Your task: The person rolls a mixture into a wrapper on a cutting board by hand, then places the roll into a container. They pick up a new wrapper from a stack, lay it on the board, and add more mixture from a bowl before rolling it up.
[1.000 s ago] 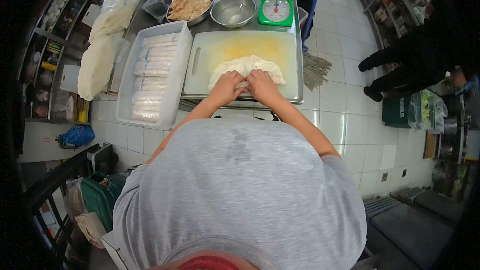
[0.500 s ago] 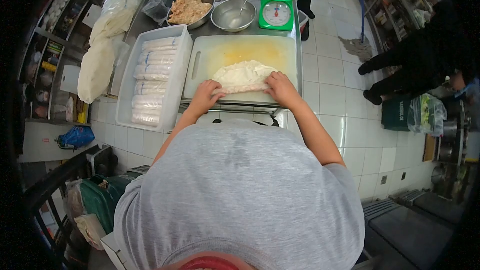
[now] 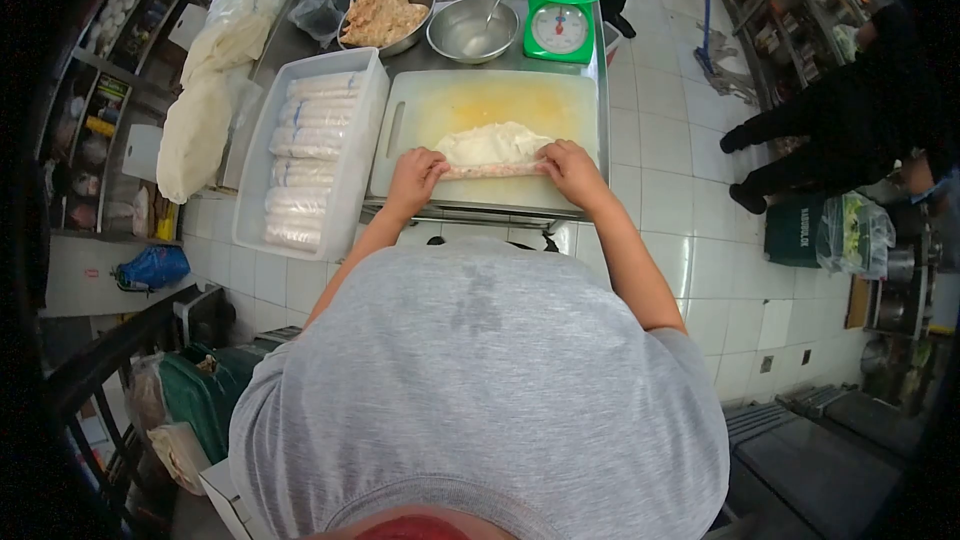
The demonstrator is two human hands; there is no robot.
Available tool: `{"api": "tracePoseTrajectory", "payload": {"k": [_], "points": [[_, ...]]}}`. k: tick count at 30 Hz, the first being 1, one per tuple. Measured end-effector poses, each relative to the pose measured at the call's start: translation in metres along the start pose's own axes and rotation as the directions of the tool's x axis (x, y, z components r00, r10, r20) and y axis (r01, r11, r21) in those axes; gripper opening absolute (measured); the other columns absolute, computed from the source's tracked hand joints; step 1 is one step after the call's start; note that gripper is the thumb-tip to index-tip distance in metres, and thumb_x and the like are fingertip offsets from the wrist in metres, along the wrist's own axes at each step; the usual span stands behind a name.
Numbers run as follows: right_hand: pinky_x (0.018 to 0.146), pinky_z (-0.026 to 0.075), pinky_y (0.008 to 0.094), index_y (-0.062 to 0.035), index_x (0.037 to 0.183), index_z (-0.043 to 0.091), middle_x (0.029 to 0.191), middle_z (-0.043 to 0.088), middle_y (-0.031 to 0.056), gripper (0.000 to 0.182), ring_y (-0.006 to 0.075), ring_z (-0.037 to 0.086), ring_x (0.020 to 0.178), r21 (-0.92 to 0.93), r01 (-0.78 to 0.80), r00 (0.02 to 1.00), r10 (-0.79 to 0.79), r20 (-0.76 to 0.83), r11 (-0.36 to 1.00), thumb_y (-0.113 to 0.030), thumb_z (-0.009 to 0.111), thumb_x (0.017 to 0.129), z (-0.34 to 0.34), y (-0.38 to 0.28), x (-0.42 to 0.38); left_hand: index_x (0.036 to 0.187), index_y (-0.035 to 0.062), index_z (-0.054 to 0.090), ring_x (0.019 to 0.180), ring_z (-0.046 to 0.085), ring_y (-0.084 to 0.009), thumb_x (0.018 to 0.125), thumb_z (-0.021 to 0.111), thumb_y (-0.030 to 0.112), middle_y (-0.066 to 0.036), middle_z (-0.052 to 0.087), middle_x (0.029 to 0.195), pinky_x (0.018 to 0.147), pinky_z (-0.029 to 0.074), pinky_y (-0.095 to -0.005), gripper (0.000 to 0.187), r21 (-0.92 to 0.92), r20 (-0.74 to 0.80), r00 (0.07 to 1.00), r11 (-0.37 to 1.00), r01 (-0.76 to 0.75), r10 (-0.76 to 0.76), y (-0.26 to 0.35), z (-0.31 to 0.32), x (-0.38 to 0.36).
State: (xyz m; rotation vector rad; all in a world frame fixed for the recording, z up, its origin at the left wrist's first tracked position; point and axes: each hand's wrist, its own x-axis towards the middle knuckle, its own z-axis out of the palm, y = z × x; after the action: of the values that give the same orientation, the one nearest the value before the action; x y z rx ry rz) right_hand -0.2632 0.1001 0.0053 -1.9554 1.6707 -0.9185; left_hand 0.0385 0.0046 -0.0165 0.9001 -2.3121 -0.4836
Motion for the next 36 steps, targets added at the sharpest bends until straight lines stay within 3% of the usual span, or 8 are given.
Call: {"api": "tracePoseTrajectory", "payload": {"k": [4,7,10,14,17,20,24,36], "points": [[0.075,0.045,0.0413,-0.0052,0.089,0.065,0.083,0.058,0.0122,0.011,0.0323,0.054,0.084,0.008,-0.012,1.000,0.012,-0.014,1.000,-0.013,0.065,0.081,0.001,0.006,-0.001,0.087,0.0078,0.060,0.081,0.056,-0.0274,0.088,0.061,0.025,-0.006,0.060,0.082,0.071,0.038,-0.0397,0.018,-0.005,0.006,0.997,0.997,0.073,-0.073,0.000,0.000,0.001],[0.077,0.043,0.0414,-0.0060,0.091,0.064,0.086,0.057,0.0115,0.013,0.0321,0.053,0.086,-0.182,0.019,0.991,-0.043,-0.127,0.983,-0.013,0.065,0.080,0.008,0.002,0.002,0.086,0.0086,0.059,0.080,0.055,-0.0269,0.088,0.061,0.026,-0.006,0.060,0.080,0.071,0.037,-0.0396,0.018,0.017,-0.005,0.995,0.995,0.102,-0.102,0.003,-0.001,0.003],[0.078,0.042,0.0415,-0.0070,0.094,0.063,0.089,0.055,0.0112,0.017,0.0317,0.052,0.089,-0.210,0.088,0.957,-0.141,-0.253,0.974,-0.014,0.067,0.079,0.016,-0.023,0.002,0.085,0.0095,0.059,0.079,0.055,-0.0266,0.088,0.061,0.027,-0.006,0.059,0.080,0.073,0.036,-0.0397,0.018,0.118,-0.030,0.997,0.990,0.078,-0.075,0.002,0.000,0.006],[0.082,0.039,0.0413,-0.0075,0.097,0.060,0.094,0.053,0.0103,0.025,0.0300,0.050,0.094,-0.240,0.198,0.965,-0.232,-0.121,0.950,-0.016,0.069,0.075,0.029,-0.032,-0.001,0.084,0.0105,0.059,0.080,0.054,-0.0266,0.086,0.063,0.027,-0.006,0.059,0.081,0.074,0.036,-0.0397,0.017,0.227,-0.097,0.995,0.973,0.045,-0.024,0.006,0.000,0.010],[0.083,0.038,0.0396,-0.0076,0.097,0.061,0.096,0.053,0.0091,0.028,0.0288,0.050,0.097,-0.263,0.185,0.969,-0.221,-0.111,0.947,-0.015,0.072,0.073,0.030,-0.027,0.000,0.088,0.0108,0.061,0.085,0.053,-0.0261,0.083,0.066,0.029,-0.005,0.058,0.087,0.076,0.037,-0.0395,0.020,0.181,-0.140,0.983,0.979,-0.093,0.120,0.021,0.003,0.014],[0.083,0.038,0.0405,-0.0081,0.096,0.060,0.095,0.052,0.0098,0.026,0.0296,0.050,0.095,-0.265,0.202,0.967,-0.235,-0.099,0.943,-0.016,0.070,0.074,0.029,-0.029,0.003,0.095,0.0104,0.062,0.089,0.052,-0.0255,0.080,0.068,0.030,-0.006,0.056,0.094,0.079,0.038,-0.0392,0.026,0.135,-0.014,0.971,0.962,-0.236,0.240,0.047,0.011,0.013],[0.081,0.038,0.0397,-0.0083,0.095,0.061,0.094,0.053,0.0088,0.026,0.0283,0.050,0.094,-0.278,0.187,0.970,-0.222,-0.100,0.942,-0.017,0.070,0.073,0.031,-0.026,0.008,0.104,0.0086,0.060,0.096,0.050,-0.0254,0.077,0.070,0.027,-0.007,0.054,0.102,0.082,0.038,-0.0381,0.034,0.178,0.028,0.976,0.960,-0.216,0.215,0.053,0.022,0.012],[0.078,0.040,0.0380,-0.0091,0.097,0.062,0.086,0.055,0.0085,0.025,0.0281,0.053,0.088,-0.193,0.183,0.978,-0.197,-0.060,0.964,-0.018,0.069,0.075,0.028,-0.006,0.023,0.102,0.0093,0.062,0.095,0.052,-0.0265,0.079,0.067,0.021,-0.007,0.056,0.100,0.082,0.040,-0.0385,0.027,0.142,0.078,0.981,0.972,-0.190,0.180,0.028,0.031,0.032]]}}
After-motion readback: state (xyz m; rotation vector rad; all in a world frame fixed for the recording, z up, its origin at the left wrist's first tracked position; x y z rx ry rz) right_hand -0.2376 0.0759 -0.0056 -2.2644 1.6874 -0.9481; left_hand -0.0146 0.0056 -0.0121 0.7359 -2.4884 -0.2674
